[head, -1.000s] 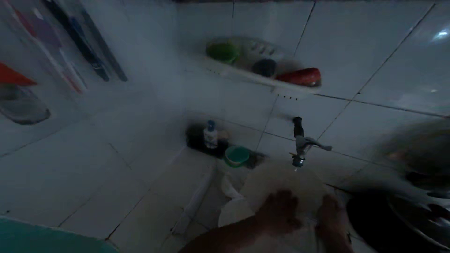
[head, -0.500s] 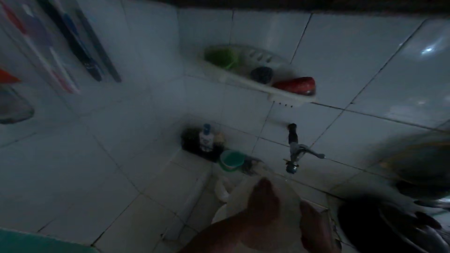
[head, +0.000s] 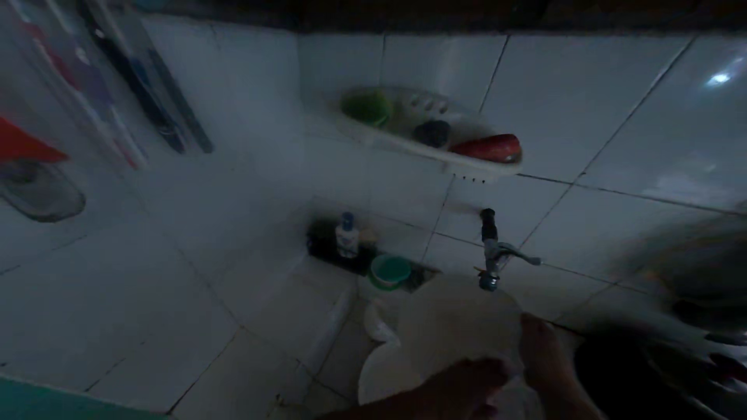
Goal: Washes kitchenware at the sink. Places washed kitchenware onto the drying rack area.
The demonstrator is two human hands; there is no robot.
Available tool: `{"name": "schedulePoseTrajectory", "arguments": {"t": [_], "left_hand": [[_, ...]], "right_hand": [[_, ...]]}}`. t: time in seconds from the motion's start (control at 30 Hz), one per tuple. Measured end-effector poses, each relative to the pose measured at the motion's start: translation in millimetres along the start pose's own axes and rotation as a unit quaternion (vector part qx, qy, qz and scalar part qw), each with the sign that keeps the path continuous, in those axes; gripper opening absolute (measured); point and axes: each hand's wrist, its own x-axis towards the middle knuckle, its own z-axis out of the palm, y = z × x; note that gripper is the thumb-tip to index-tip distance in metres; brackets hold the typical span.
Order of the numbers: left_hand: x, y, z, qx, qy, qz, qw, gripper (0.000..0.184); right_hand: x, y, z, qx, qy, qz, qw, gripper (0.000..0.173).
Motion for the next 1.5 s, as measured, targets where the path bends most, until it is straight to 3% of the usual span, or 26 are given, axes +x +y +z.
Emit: {"name": "schedulePoseTrajectory", "arguments": {"t": [0.07, 0.13, 0.2, 0.3, 0.4, 0.47, 0.6, 0.73, 0.77, 0.87, 1.0, 1.07, 1.13, 1.17, 1.3, 1.37, 1.43, 1.5], "left_hand": [[-14.8, 2.0, -9.6, 0.02, 0.008, -0.03, 0.999, 0.042], [-18.1, 7.0, -26.8, -0.014, 0.028, -0.086, 0.996, 0.042], [-11.9, 14.0, -44.9, -0.103, 0.078, -0.152, 0.98, 0.04], [-1.3, 6.4, -57.4, -0.297, 0.14, -0.195, 0.924, 0.04], [8.8, -3.8, -54.9, -0.478, 0.194, -0.198, 0.834, 0.038], [10.8, -4.9, -56.5, -0.521, 0.22, -0.203, 0.8, 0.035], [4.9, -3.4, -56.9, -0.52, 0.221, -0.229, 0.792, 0.035], [11.4, -19.6, -61.1, -0.535, 0.239, -0.191, 0.788, 0.033], [10.9, -21.1, -62.5, -0.532, 0.24, -0.193, 0.788, 0.034], [9.3, -15.7, -63.0, -0.54, 0.235, -0.207, 0.782, 0.035], [8.4, -23.0, -60.5, -0.562, 0.223, -0.185, 0.775, 0.034], [6.7, -18.7, -60.4, -0.547, 0.216, -0.211, 0.781, 0.035], [10.7, -11.5, -59.4, -0.542, 0.211, -0.236, 0.779, 0.033], [12.8, -10.4, -58.2, -0.551, 0.204, -0.238, 0.773, 0.033], [31.7, -15.0, -52.6, -0.594, 0.221, -0.261, 0.728, 0.031], [42.0, -17.6, -48.1, -0.592, 0.269, -0.287, 0.703, 0.032], [47.0, -22.5, -42.6, -0.585, 0.302, -0.286, 0.696, 0.033], [43.5, -32.8, -41.9, -0.603, 0.309, -0.242, 0.695, 0.033]], "right_hand": [[-0.2, -12.0, -13.0, 0.008, -0.007, 0.048, 0.999, 0.047], [4.2, -17.9, -7.5, 0.095, -0.012, 0.085, 0.992, 0.049], [15.5, -18.6, 4.5, 0.136, -0.027, 0.053, 0.989, 0.058], [18.6, -17.7, 31.8, 0.018, -0.01, -0.068, 0.997, 0.041], [-0.6, -4.4, 70.3, -0.014, -0.018, -0.26, 0.965, 0.046], [4.4, 6.1, 81.6, -0.004, -0.013, -0.35, 0.936, 0.049], [31.4, 20.6, 75.7, 0.007, -0.008, -0.204, 0.979, 0.05], [8.8, 24.4, 87.3, 0.048, -0.019, -0.308, 0.95, 0.058], [14.0, 38.4, 91.8, 0.048, -0.003, -0.307, 0.951, 0.06], [28.4, 64.3, 87.3, 0.009, 0.044, -0.198, 0.979, 0.061], [18.7, 61.0, 81.9, -0.002, 0.007, -0.3, 0.954, 0.062], [31.5, 75.3, 79.1, -0.021, 0.012, -0.267, 0.964, 0.06], [43.6, 68.4, 63.3, -0.046, -0.014, -0.175, 0.983, 0.055], [44.4, 59.7, 58.8, -0.057, -0.024, -0.174, 0.983, 0.053], [3.5, 4.6, 64.3, -0.072, -0.045, -0.263, 0.961, 0.046], [-26.8, 5.9, 87.8, -0.077, 0.031, -0.322, 0.943, 0.044], [-42.9, 42.8, 116.8, -0.08, 0.209, -0.39, 0.893, 0.041], [-56.3, 84.8, 124.4, -0.083, 0.268, -0.357, 0.891, 0.059]]}}
